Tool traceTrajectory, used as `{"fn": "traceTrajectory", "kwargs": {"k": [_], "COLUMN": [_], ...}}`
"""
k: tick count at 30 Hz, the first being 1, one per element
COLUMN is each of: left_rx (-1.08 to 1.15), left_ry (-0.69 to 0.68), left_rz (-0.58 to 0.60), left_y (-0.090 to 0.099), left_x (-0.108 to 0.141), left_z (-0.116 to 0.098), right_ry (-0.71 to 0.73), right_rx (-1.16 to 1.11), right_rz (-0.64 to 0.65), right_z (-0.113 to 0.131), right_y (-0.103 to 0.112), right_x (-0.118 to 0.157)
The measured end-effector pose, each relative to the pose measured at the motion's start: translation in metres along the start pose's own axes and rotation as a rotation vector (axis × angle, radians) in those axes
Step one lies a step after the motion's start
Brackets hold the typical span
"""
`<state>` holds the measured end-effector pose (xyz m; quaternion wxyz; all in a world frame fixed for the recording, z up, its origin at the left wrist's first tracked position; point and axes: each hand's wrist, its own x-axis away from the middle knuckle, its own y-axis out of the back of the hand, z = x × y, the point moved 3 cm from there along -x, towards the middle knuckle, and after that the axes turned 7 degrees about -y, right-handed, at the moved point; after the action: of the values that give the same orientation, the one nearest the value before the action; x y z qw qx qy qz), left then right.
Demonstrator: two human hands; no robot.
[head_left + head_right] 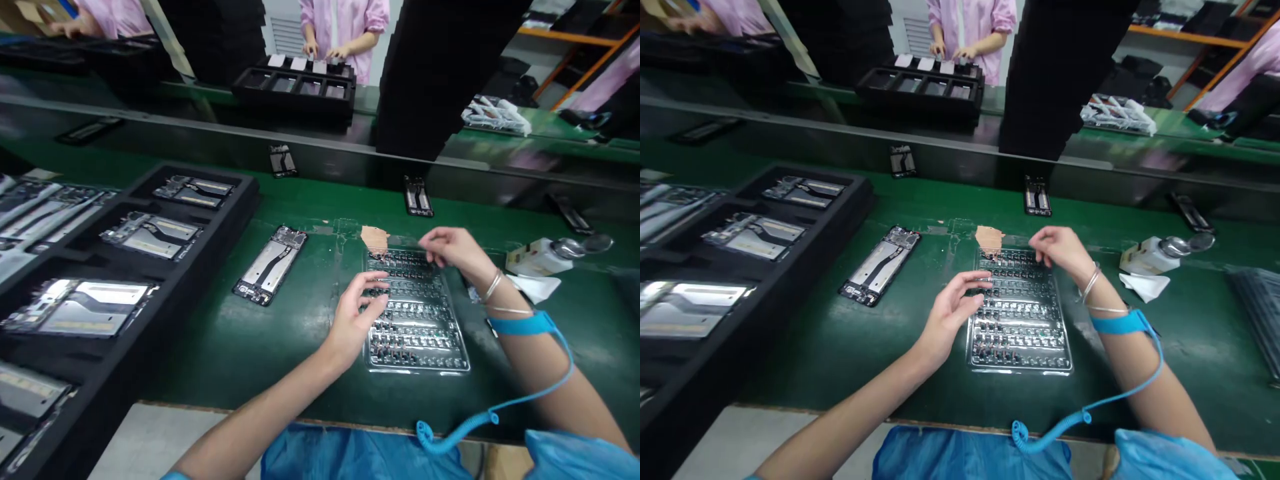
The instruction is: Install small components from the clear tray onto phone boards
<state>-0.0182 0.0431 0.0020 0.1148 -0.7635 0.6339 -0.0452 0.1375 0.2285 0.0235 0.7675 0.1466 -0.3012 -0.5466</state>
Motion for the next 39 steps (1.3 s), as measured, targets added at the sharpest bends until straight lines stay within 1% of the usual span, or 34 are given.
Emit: {"fn": "traceTrajectory", "kwargs": {"k": [1,3,7,10,16,20,27,30,31,32,33,36,37,39], "left_rx": [-0.003,-0.010,-0.019,-0.007,0.095,0.102,0.134,0.127,0.105,0.066,0.016,-0.122,-0.149,-0.190], "left_ry": [0.011,0.027,0.056,0.054,0.044,0.044,0.071,0.072,0.081,0.092,0.105,0.111,0.100,0.074], "left_rz": [0.009,0.020,0.042,0.039,0.052,0.054,0.040,0.036,0.048,0.074,0.115,0.263,0.300,0.340], "left_y": [-0.001,-0.002,-0.003,-0.003,-0.006,-0.007,-0.008,-0.007,-0.007,-0.007,-0.008,-0.012,-0.014,-0.015], "left_x": [0.000,0.000,-0.001,-0.002,-0.002,-0.002,-0.004,-0.004,-0.003,-0.002,-0.001,0.004,0.005,0.007], "left_z": [0.001,0.003,0.009,0.010,0.009,0.009,0.011,0.010,0.009,0.009,0.008,0.007,0.006,0.005], "right_ry": [-0.007,-0.013,0.005,0.032,0.083,0.100,0.084,0.103,0.118,0.136,0.155,0.185,0.175,0.121], "right_rx": [0.070,0.187,0.343,0.415,0.498,0.526,0.563,0.559,0.542,0.501,0.441,0.192,0.124,0.015], "right_rz": [0.045,0.081,0.042,0.012,-0.036,-0.065,-0.045,-0.059,-0.046,-0.005,0.064,0.343,0.405,0.459], "right_z": [-0.005,-0.013,-0.024,-0.027,-0.027,-0.026,-0.024,-0.016,-0.013,-0.009,-0.007,-0.002,-0.002,-0.005], "right_y": [-0.005,-0.012,-0.019,-0.020,-0.020,-0.017,-0.020,-0.021,-0.021,-0.023,-0.026,-0.040,-0.043,-0.047], "right_x": [0.008,0.016,0.012,0.007,0.013,0.017,0.007,0.019,0.029,0.041,0.054,0.097,0.108,0.123]}}
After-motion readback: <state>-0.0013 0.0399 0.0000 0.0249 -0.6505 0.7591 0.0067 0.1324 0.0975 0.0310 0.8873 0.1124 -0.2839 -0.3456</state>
